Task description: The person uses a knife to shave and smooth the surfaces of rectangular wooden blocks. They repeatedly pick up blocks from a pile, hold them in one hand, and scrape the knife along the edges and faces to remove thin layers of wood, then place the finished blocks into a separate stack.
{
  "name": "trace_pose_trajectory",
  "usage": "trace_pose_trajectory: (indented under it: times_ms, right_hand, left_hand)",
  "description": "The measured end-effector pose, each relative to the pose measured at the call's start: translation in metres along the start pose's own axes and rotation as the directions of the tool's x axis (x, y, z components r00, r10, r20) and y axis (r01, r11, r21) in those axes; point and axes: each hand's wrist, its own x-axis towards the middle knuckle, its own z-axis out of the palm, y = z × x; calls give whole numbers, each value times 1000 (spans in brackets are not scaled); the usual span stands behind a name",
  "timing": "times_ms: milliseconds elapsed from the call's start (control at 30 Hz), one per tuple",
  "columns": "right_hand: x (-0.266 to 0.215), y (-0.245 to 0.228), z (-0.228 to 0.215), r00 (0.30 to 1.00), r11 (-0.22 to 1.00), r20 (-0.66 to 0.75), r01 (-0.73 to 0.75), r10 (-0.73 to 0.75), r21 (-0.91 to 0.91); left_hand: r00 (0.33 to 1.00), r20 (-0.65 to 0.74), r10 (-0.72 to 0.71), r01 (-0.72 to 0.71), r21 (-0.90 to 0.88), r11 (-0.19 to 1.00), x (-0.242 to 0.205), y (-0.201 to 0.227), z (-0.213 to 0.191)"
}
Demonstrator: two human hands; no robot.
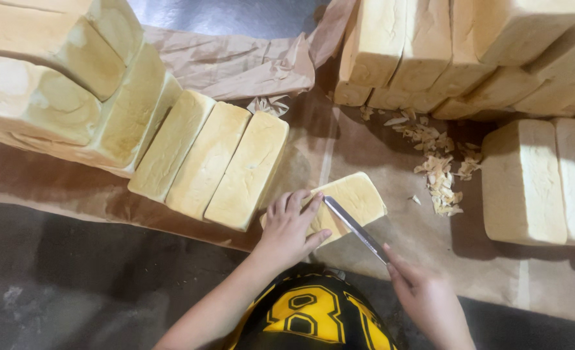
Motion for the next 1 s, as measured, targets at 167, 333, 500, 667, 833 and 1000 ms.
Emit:
trace_pose_trajectory:
  times_ms: [167, 333, 500, 667, 833, 1000]
  right_hand:
    - [-5, 48, -10, 968, 915, 22, 229, -250, 334]
    - [18, 79, 11, 948, 821, 95, -310, 303, 480]
    - [75, 52, 54, 947, 776, 83, -303, 310, 553]
    - [111, 26, 36, 947, 796, -9, -265, 321, 545]
    - [117, 27, 28, 893, 700, 129, -422, 431, 576]
    - [119, 41, 37, 928, 624, 57, -293, 369, 725]
  left_hand:
    - [984, -81, -159, 76, -617, 783, -12, -13, 6]
    - [953, -258, 159, -238, -312, 920, -64, -31, -11]
    - [971, -207, 120, -148, -123, 981, -72, -34, -12]
    - [903, 44, -427, 360, -619, 698, -50, -28, 3]
    - [963, -30, -266, 211, -524, 825, -54, -19, 14]
    - [811, 245, -531, 475, -805, 355, -40, -19, 16]
